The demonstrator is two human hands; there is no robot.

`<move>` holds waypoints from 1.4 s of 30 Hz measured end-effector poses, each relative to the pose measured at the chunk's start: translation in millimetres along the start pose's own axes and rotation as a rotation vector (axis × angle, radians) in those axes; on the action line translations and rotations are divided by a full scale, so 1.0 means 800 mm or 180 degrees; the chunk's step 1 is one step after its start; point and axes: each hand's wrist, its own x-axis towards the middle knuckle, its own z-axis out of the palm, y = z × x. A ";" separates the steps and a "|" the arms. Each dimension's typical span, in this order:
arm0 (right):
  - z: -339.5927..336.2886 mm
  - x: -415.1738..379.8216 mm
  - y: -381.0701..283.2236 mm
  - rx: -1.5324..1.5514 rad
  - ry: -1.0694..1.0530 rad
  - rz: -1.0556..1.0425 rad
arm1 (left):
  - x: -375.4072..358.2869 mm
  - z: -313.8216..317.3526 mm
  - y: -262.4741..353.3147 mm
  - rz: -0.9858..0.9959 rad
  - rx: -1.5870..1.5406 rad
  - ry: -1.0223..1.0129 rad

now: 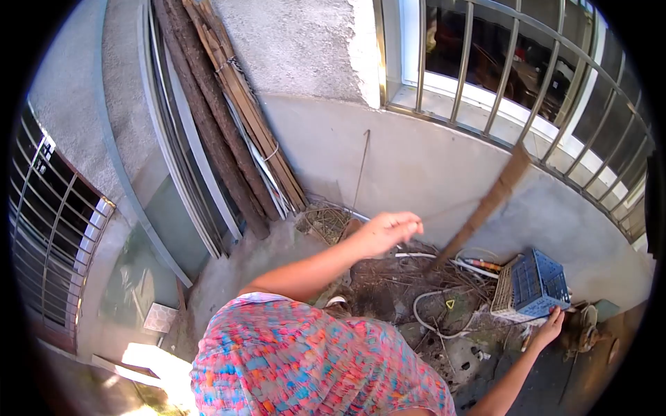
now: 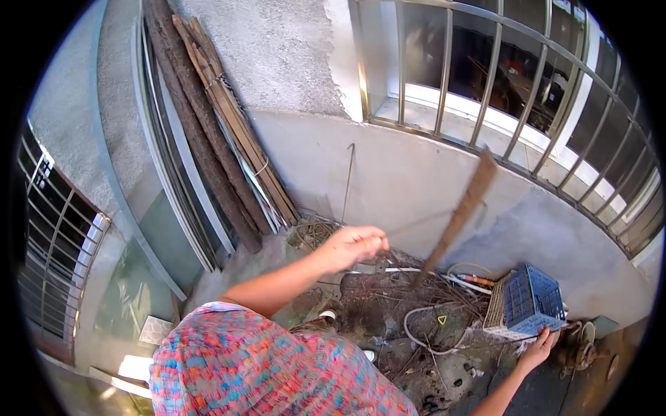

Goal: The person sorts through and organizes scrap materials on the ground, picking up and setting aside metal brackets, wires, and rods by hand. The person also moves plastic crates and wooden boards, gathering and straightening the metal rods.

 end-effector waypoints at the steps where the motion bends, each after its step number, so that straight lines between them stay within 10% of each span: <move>1: -0.002 -0.014 -0.034 -0.0116 0.0016 0.0153 | -0.008 -0.017 0.002 -0.0235 0.0068 0.0385; 15: -0.012 -0.135 -0.094 -0.0646 0.0626 0.0068 | -0.059 -0.231 0.105 0.1711 0.2655 0.2398; 21: 0.024 -0.169 -0.128 0.0330 0.0557 -0.0380 | -0.097 -0.325 0.118 0.1788 0.2559 0.2465; 33: -0.011 -0.218 -0.524 0.1697 0.1487 -0.0803 | -0.230 -0.433 0.055 0.1178 0.1443 0.2903; 42: 0.032 -0.215 -0.552 0.1938 0.0972 -0.0650 | -0.312 -0.456 0.032 0.0828 0.1486 0.3346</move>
